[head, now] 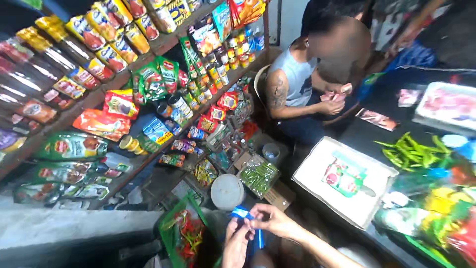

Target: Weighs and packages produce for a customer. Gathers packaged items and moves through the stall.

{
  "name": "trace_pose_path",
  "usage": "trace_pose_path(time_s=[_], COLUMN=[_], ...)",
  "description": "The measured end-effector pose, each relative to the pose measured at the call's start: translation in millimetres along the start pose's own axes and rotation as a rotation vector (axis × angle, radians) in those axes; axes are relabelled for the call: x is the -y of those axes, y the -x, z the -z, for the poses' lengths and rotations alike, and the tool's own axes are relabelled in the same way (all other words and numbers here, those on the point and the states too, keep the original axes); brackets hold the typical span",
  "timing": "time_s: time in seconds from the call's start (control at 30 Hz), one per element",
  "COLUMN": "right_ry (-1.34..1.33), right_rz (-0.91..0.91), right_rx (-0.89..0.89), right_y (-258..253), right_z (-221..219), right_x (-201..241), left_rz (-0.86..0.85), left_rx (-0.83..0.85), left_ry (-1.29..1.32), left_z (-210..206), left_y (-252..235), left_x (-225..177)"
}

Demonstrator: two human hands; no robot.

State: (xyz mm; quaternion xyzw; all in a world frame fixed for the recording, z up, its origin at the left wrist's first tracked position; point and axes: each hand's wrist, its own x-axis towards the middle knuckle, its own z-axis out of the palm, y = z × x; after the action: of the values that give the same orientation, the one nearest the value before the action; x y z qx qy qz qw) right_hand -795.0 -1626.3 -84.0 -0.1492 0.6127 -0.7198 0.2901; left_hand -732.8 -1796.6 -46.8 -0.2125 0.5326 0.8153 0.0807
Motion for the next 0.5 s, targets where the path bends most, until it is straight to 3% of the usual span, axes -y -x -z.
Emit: trace_pose_path(time_s=[0.1,0.13,0.2,0.23,0.3,0.37,0.43,0.5], right_ry=[-0.018,-0.122,-0.583,-0.772,-0.838,-0.598,-0.192,0.330], right_rz=[0.029,-0.014,-0.131,-0.166,-0.148,0.039,0.257,0.397], right_rx=[-0.318,-0.370,-0.427,-0.469,-0.593,-0.629,-0.617,-0.557], right_y=[-16.4,-20.6,-30.2,-37.9,-55.6,-72.9,-96.1,-127.2], right_z=[34.0,45.7,68.1,81.1,106.4,134.6,163.9,191.0], right_x=[11.9,24.1,55.1,71.4,104.1,128.3,154.2,183.7], left_rz=[-0.206,-0.314,-0.499,-0.575,-0.677,-0.707,-0.707,-0.694], left_rx=[-0.079,-0.127,-0.198,-0.171,0.054,0.303,0.519,0.625], left_ry=[-0.288,-0.468,-0.761,-0.795,-0.693,-0.780,-1.135,-1.467], left_z=[-17.9,-20.7,-21.2,-21.8,-26.8,-41.8,-64.3,-99.3], left_y=[-44.0,-59.2,-91.7,-109.6,-147.2,-184.0,-226.4,-271.3], left_x=[-21.6,-27.2,-41.6,-54.7,-96.0,-152.0,-217.7,-283.1])
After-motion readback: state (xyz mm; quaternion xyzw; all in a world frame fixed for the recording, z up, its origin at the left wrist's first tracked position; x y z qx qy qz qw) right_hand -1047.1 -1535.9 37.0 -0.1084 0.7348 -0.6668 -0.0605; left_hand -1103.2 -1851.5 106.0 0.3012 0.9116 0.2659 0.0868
